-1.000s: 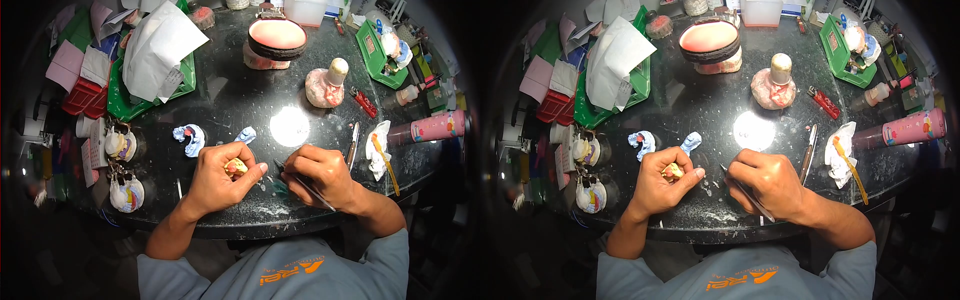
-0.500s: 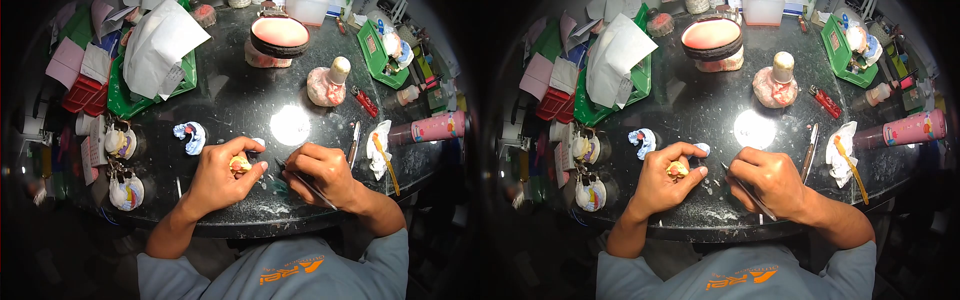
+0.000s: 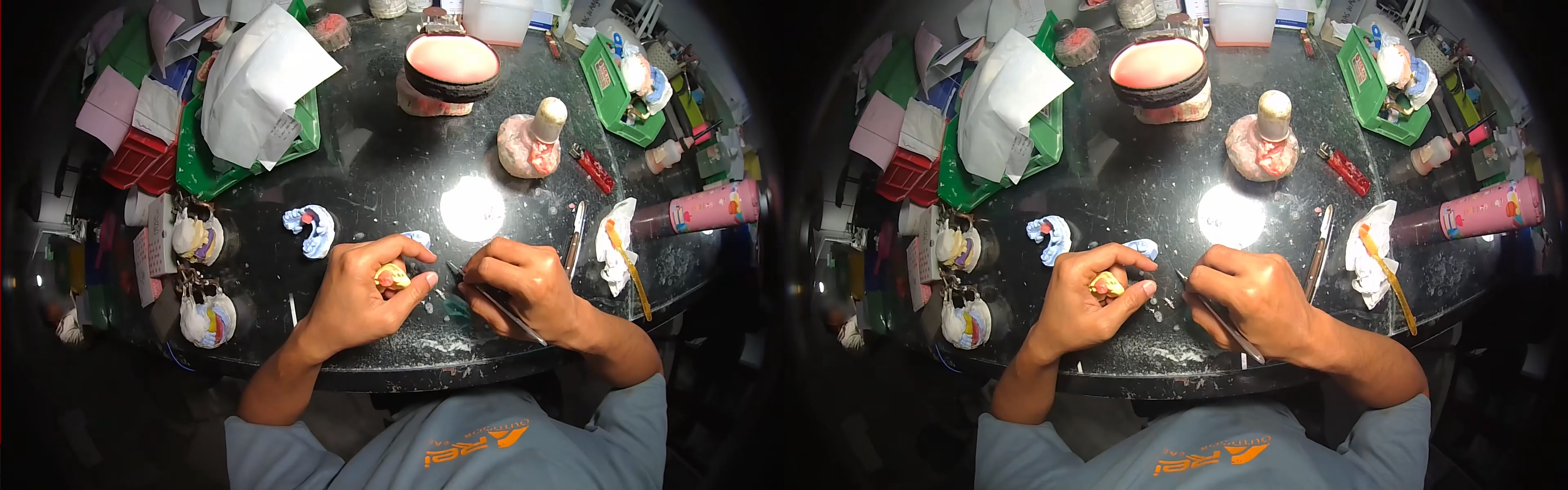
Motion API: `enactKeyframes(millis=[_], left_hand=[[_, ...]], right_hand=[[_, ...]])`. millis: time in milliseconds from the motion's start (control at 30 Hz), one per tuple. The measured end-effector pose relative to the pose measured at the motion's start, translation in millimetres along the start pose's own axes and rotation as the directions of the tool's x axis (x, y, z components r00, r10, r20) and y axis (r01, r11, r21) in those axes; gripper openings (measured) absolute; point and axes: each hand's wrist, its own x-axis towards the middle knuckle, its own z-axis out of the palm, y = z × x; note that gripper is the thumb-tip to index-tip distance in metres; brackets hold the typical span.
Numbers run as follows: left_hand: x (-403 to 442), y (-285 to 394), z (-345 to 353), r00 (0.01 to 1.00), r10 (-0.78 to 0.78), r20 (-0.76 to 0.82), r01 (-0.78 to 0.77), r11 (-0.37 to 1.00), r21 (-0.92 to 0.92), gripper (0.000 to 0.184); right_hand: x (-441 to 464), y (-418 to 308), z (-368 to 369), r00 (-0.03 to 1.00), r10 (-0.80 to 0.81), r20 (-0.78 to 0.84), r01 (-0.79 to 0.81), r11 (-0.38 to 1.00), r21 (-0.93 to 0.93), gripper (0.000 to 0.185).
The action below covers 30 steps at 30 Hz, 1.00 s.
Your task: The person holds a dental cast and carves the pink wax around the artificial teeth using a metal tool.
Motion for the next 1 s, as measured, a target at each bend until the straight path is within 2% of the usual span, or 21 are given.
enactKeyframes(millis=[167,267,367,567,667,767,867,1000], left_hand=[[0,2,-1,1.000,-0.013,-0.001,0.013,1.000,-0.003,0.016],[0,-2,2,0.999,0.046,-0.022,-0.046,0.999,-0.006,0.015],[1,2,-2,0.999,0.028,0.021,-0.028,0.999,0.026,0.016],[0,-4,4,0.984,0.153,0.094,-0.153,0.988,-0.011,0.020],[2,-5,3,0.977,0.179,0.115,-0.181,0.983,0.008,0.017],[1,-9,4,0.974,0.194,0.113,-0.195,0.981,-0.008,0.018],[2,-4,3,0.977,0.170,0.128,-0.171,0.985,-0.008,0.016],[2,-5,4,0.976,0.185,0.113,-0.180,0.982,-0.053,0.013]], right_hand=[[-1,0,-1,1.000,0.009,0.023,-0.009,1.000,0.004,0.021],[0,-1,-1,1.000,-0.002,0.006,0.002,1.000,0.005,0.021],[-1,2,-1,0.999,-0.042,0.001,0.042,0.999,0.022,0.020],[0,0,1,0.982,-0.190,0.004,0.188,0.976,0.112,0.022],[-1,1,-2,0.982,-0.190,0.022,0.186,0.977,0.104,0.021],[-1,-1,4,0.980,-0.190,-0.052,0.196,0.973,0.125,0.019],[-1,-1,3,0.980,-0.194,-0.045,0.198,0.971,0.131,0.019],[1,-6,0,0.993,-0.103,-0.066,0.115,0.966,0.231,0.014]])
